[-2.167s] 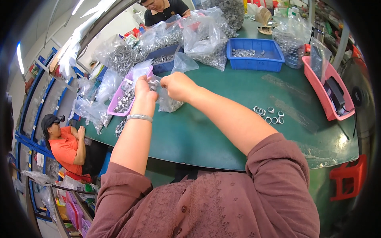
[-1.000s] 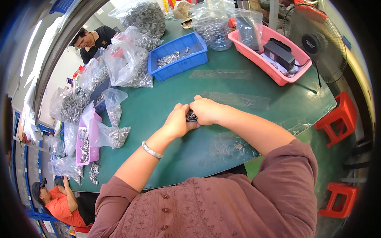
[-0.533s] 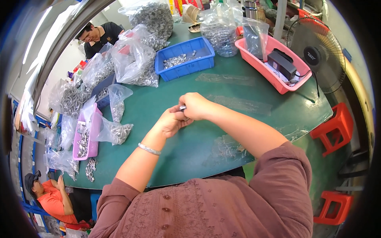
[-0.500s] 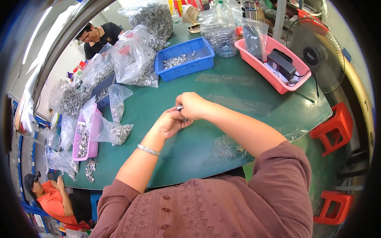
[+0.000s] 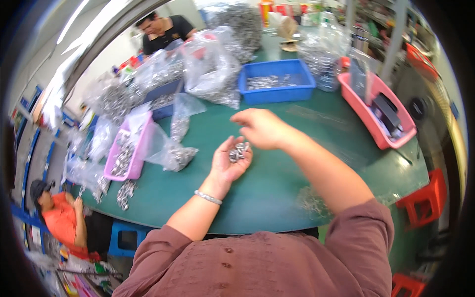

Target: The person sorts small metal rings on a table, gathers them by hand, and places them into a plastic bag. The person then writes on a small paper slip and places the slip inside the bag before closing it.

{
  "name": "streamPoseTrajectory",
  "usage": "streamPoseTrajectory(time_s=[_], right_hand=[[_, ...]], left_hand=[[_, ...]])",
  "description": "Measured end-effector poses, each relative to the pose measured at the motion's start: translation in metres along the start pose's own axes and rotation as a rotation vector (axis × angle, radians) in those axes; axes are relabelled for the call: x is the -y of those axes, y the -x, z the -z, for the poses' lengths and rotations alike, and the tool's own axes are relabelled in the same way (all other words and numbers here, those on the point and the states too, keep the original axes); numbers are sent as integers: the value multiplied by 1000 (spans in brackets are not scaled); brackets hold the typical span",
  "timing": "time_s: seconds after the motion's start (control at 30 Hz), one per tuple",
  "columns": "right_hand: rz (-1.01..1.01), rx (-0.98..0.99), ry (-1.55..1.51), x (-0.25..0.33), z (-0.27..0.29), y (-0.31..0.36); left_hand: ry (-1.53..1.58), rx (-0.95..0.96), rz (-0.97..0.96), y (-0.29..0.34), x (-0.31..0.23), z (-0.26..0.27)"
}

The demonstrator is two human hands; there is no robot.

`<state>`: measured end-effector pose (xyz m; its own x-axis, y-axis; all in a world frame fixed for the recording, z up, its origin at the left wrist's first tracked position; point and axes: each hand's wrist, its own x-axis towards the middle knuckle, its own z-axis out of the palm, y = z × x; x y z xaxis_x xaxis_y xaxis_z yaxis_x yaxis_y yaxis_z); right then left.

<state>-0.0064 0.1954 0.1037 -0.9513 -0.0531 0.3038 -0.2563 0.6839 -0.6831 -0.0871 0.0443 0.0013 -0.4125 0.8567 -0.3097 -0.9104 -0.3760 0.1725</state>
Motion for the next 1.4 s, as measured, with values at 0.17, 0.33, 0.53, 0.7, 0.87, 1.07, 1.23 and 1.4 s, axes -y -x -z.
streamPoseTrajectory(time_s=[0.17, 0.33, 0.53, 0.7, 0.87, 1.07, 1.23, 1.4], right_hand=[[-109, -5, -233, -13, -11, -15], [220, 76, -190, 27, -50, -60], [330, 260, -41, 65, -95, -91], [242, 225, 85, 67, -101, -93], [211, 203, 94, 69, -99, -92], [227, 137, 76, 62, -100, -90], [318, 143, 1, 59, -101, -82], [396, 80, 22, 46, -83, -50]], left_hand=[[-25, -25, -52, 45, -12, -30], [-274, -5, -287, 125, -58, -72], [-662, -181, -596, 148, -133, -99], [-1130, -462, -494, 118, -150, -89], [-1557, -542, -379, 98, -157, -77], [-2182, -572, -350, 102, -159, -83], [-2377, -487, -557, 113, -159, -77], [-2505, -379, -784, 141, -142, -93]])
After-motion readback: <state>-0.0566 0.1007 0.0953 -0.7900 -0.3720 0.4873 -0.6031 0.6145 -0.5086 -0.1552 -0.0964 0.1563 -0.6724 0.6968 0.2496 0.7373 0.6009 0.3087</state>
